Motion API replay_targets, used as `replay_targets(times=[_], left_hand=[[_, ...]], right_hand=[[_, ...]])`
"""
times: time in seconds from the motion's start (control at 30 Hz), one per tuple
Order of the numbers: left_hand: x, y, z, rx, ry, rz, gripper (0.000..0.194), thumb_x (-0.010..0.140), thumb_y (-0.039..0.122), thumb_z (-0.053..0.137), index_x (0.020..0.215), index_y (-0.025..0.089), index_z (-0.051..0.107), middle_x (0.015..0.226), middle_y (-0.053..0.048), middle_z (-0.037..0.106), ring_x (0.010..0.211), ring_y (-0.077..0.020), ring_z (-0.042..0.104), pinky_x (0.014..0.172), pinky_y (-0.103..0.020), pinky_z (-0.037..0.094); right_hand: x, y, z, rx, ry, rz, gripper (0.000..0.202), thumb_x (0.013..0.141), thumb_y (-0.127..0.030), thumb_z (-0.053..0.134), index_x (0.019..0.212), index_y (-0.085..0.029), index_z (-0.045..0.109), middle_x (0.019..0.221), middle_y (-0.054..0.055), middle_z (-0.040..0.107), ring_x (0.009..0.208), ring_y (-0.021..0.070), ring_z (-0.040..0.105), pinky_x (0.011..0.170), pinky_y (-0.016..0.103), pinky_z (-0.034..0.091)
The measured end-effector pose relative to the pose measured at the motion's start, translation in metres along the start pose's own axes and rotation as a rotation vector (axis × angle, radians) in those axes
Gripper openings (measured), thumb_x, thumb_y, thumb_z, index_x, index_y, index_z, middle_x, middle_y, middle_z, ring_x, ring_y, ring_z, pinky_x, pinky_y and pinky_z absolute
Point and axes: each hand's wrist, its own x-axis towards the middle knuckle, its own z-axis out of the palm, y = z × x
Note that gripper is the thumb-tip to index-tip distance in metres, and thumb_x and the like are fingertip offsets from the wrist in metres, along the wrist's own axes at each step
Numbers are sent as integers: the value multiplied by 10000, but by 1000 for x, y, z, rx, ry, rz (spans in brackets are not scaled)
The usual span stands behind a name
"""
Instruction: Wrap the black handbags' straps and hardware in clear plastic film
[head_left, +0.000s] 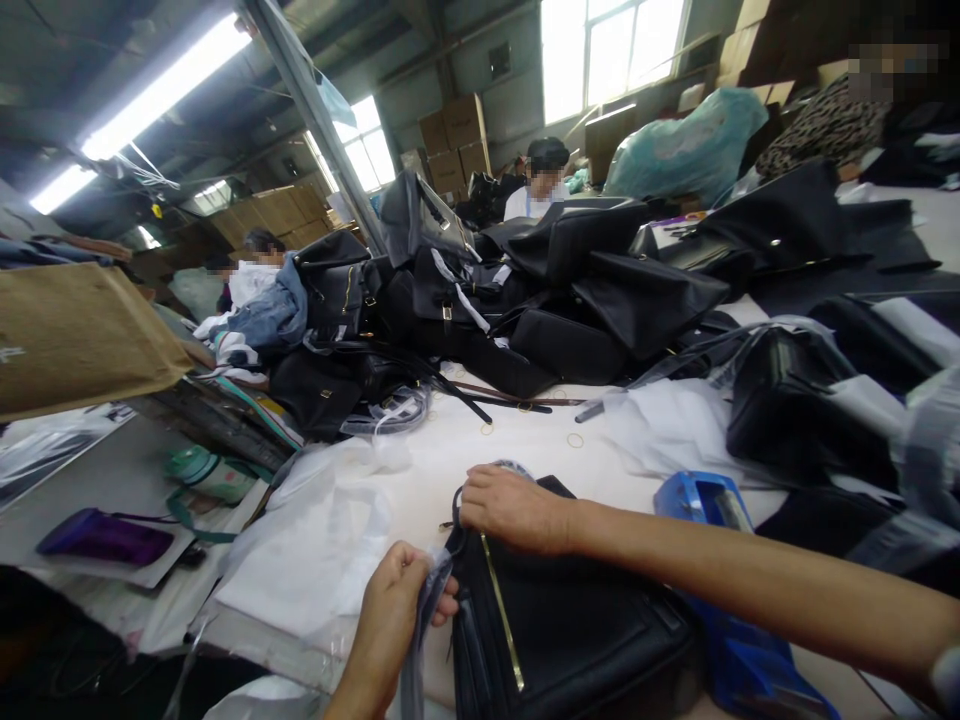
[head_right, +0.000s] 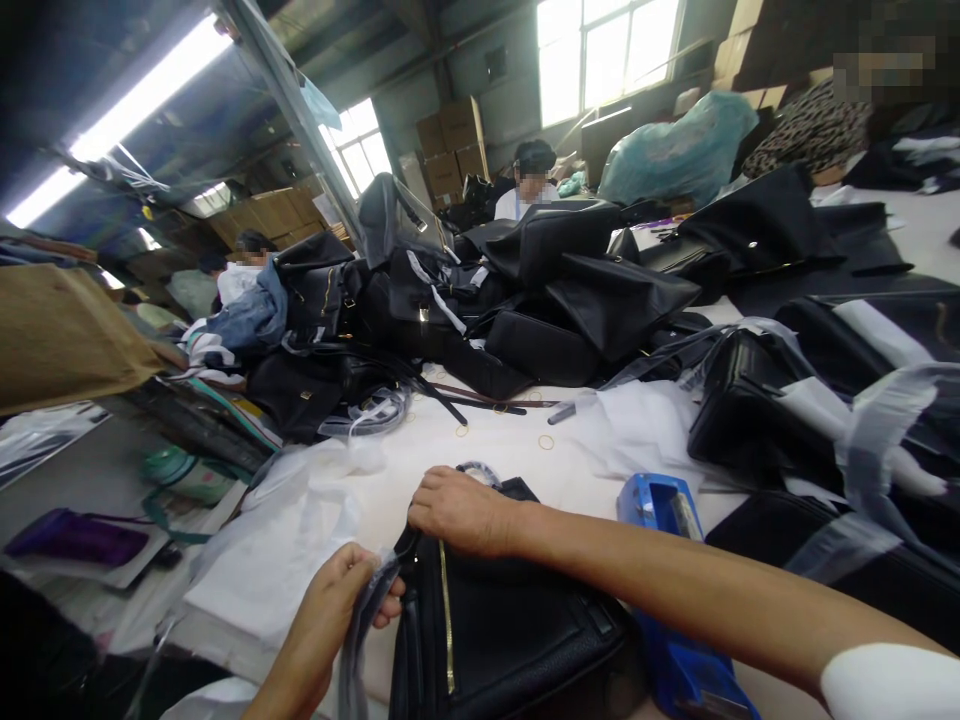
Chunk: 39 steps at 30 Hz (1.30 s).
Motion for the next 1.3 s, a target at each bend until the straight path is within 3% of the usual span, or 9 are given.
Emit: replay_targets(times=[0.17, 0.33, 0.43, 0.57, 0.77, 0.97, 1.1, 1.17, 1.3], left_hand=[[9, -1, -7, 64, 47, 46, 247, 820, 436, 511, 733, 213, 452, 637, -46, 709, 510, -192, 651, 492, -287, 474], [-3, 5, -6, 572, 216, 265, 197, 902, 414, 409, 821, 241, 452, 653, 10, 680, 602, -202, 670, 626, -322, 462], [-9, 7, -2, 691, 222, 268, 175, 928, 379, 355, 829, 251, 420, 654, 22, 654, 604, -198, 664, 631, -318, 436], [-7, 5, 2, 651, 157, 250, 189, 930, 389, 360, 824, 250, 432, 670, 21, 635, 599, -187, 660, 624, -303, 460], [8, 4, 8, 331, 77, 126, 217, 896, 425, 419, 781, 241, 425, 636, 19, 654, 524, -186, 649, 515, -288, 506], [12, -3, 7, 423, 77, 199, 227, 914, 417, 414, 772, 241, 432, 592, 47, 631, 488, -159, 613, 524, -265, 471], [10, -5, 3, 507, 112, 216, 229, 922, 422, 388, 784, 245, 437, 581, 47, 617, 502, -169, 616, 548, -272, 456], [8, -3, 1, 568, 143, 224, 223, 920, 424, 383, 801, 247, 448, 604, 33, 633, 534, -183, 630, 573, -285, 457], [7, 4, -2, 648, 197, 217, 209, 916, 413, 378, 816, 251, 464, 635, 9, 665, 599, -208, 661, 604, -300, 464]], right_hand=[[2, -12, -3, -55, -10, -15, 159, 924, -215, 430, 871, -149, 564, 828, 71, 580, 806, 207, 447, 885, 370, 327], [-2, -7, 0, -25, -36, 71, 114, 881, -216, 474, 902, -154, 567, 814, 60, 601, 796, 204, 488, 944, 395, 301], [0, 0, 2, 38, -21, 75, 150, 920, -260, 453, 930, -175, 576, 807, 44, 613, 784, 193, 502, 943, 380, 305], [7, 3, 2, 44, 15, 93, 165, 936, -284, 456, 917, -192, 591, 819, 35, 624, 804, 192, 501, 956, 381, 300], [14, -10, 7, 40, 45, -38, 184, 940, -243, 448, 845, -158, 580, 801, 57, 609, 826, 204, 489, 925, 372, 326], [15, 30, 11, 329, 36, 143, 249, 952, -242, 457, 1158, -209, 593, 1061, 59, 643, 948, 184, 548, 824, 294, 390], [35, 58, 22, 384, -126, -26, 370, 909, -182, 522, 1268, -263, 559, 1271, 64, 578, 1115, 206, 512, 842, 283, 386], [43, 66, 27, 422, -230, -72, 266, 908, -213, 537, 1151, -253, 636, 1186, 51, 632, 1072, 196, 541, 805, 261, 388], [50, 67, 26, 468, -322, 44, 184, 896, -300, 567, 1039, -254, 672, 985, 7, 697, 857, 150, 593, 687, 230, 370]])
